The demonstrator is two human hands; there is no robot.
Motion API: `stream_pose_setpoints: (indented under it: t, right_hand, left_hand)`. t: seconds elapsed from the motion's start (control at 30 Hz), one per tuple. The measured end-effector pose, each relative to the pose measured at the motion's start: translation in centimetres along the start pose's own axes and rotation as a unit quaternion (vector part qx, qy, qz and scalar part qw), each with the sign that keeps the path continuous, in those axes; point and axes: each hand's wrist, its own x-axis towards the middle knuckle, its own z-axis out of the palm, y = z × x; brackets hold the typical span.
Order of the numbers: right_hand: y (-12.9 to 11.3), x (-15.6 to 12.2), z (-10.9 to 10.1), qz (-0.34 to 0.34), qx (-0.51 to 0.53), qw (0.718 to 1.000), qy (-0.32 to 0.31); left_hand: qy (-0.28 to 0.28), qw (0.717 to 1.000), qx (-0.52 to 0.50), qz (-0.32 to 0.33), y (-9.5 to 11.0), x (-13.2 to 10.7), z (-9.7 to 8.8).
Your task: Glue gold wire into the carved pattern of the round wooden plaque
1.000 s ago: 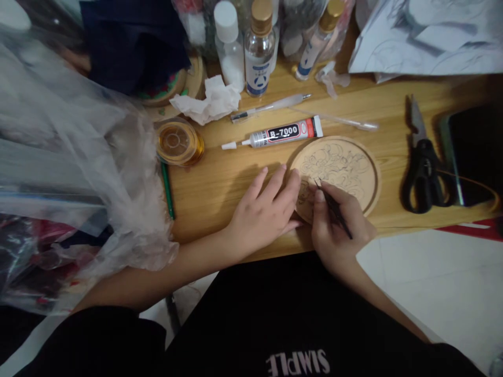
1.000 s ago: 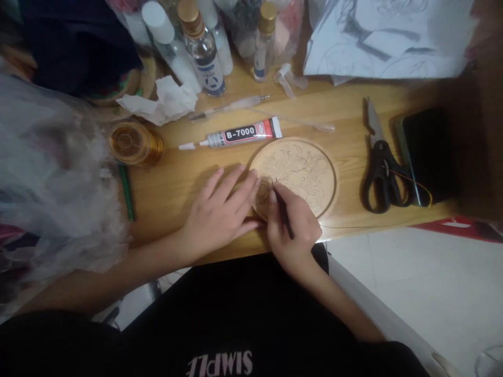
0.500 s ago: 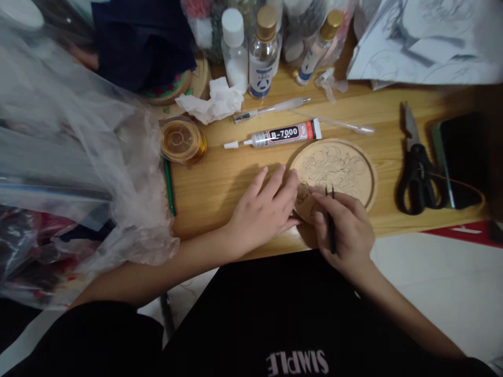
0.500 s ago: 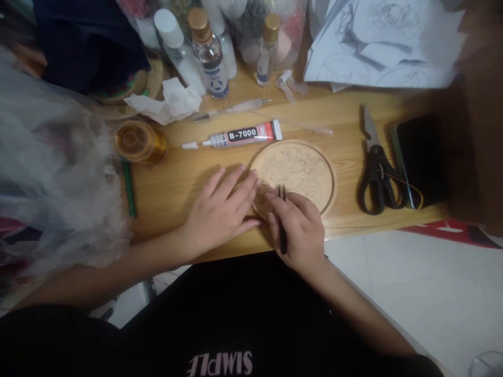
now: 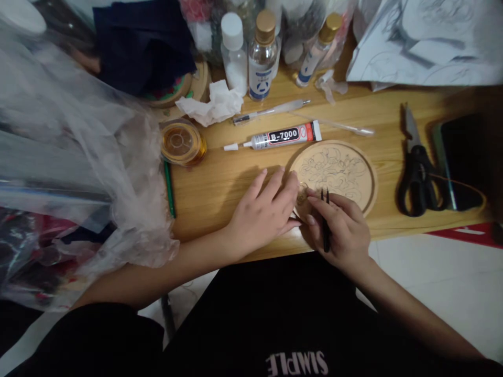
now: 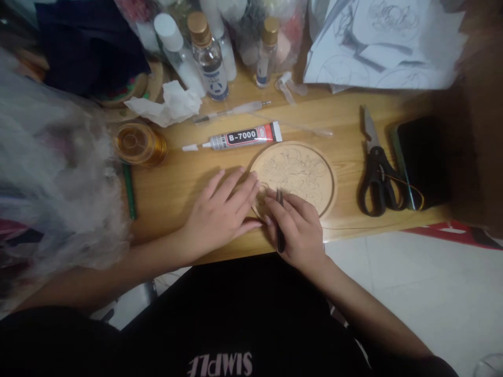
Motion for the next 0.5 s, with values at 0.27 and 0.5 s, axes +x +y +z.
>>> stream_pose_setpoints:
  t: [0.27, 0.5]
  right_hand:
    - [-0.07, 0.29, 0.14, 0.013, -0.013, 1.0, 0.007]
    - [0.01, 0.26, 0.33, 0.008, -0.013, 1.0, 0.018]
  left_hand:
    - [-0.017, 0.999, -0.029, -0.004, 0.01, -0.04, -0.01]
    - [-0.007, 0.999, -0.047, -0.011, -0.1, 0.0, -0.08]
